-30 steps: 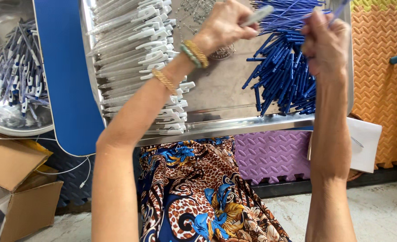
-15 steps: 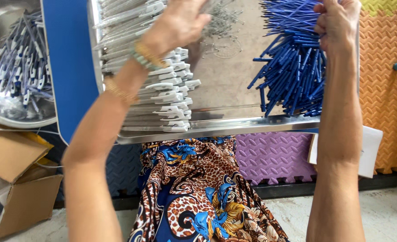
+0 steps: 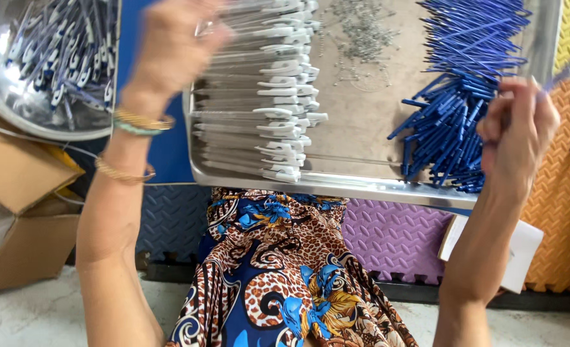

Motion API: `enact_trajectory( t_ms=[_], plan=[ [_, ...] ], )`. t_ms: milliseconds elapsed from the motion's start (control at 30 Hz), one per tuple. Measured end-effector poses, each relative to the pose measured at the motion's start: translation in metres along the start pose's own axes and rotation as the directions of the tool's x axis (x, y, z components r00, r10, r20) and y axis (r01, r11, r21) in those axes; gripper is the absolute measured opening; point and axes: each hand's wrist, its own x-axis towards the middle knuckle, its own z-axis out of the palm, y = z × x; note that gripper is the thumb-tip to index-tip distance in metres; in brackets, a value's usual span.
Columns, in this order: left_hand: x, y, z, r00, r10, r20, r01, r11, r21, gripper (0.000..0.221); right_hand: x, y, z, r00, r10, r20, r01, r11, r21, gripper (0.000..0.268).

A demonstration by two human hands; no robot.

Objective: The person assembles blue ballpoint pens by inserting ink cartridges into white plastic barrels, adding small metal components, and clicking the pen together by hand.

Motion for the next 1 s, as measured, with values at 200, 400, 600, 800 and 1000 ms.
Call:
enact_trajectory(
  t_ms=[200, 400, 600, 800, 1000],
  plan=[
    [-0.112, -0.023, -0.012, 0.978, -0.189, -0.091, 0.196, 0.978, 0.074, 0.038, -0.049, 0.031, -0.008, 0.995, -0.078, 0.062, 0.064, 0.978, 0.196, 0.035],
    [-0.15, 0.003, 0.028, 0.977, -0.212, -0.004, 0.204, 0.938, 0.279, 0.055, -0.071, 0.049, 0.005, 0.985, -0.078, 0.154, 0.041, 0.972, 0.233, 0.031],
    [-0.121, -0.022, 0.022, 0.953, -0.257, 0.161, 0.198, 0.929, 0.314, 0.065, -0.08, 0.057, 0.014, 0.98, -0.037, 0.197, -0.007, 0.976, 0.22, 0.029],
    [-0.111, -0.044, 0.007, 0.874, -0.225, 0.432, 0.118, 0.958, 0.26, 0.072, -0.105, 0.046, 0.012, 0.957, -0.076, 0.28, 0.094, 0.994, -0.051, 0.026],
    [-0.12, -0.05, 0.011, 0.949, -0.107, 0.297, 0.049, 0.979, 0.197, 0.054, -0.144, 0.047, 0.04, 0.699, -0.231, 0.677, 0.546, 0.783, -0.297, 0.037]
  ],
)
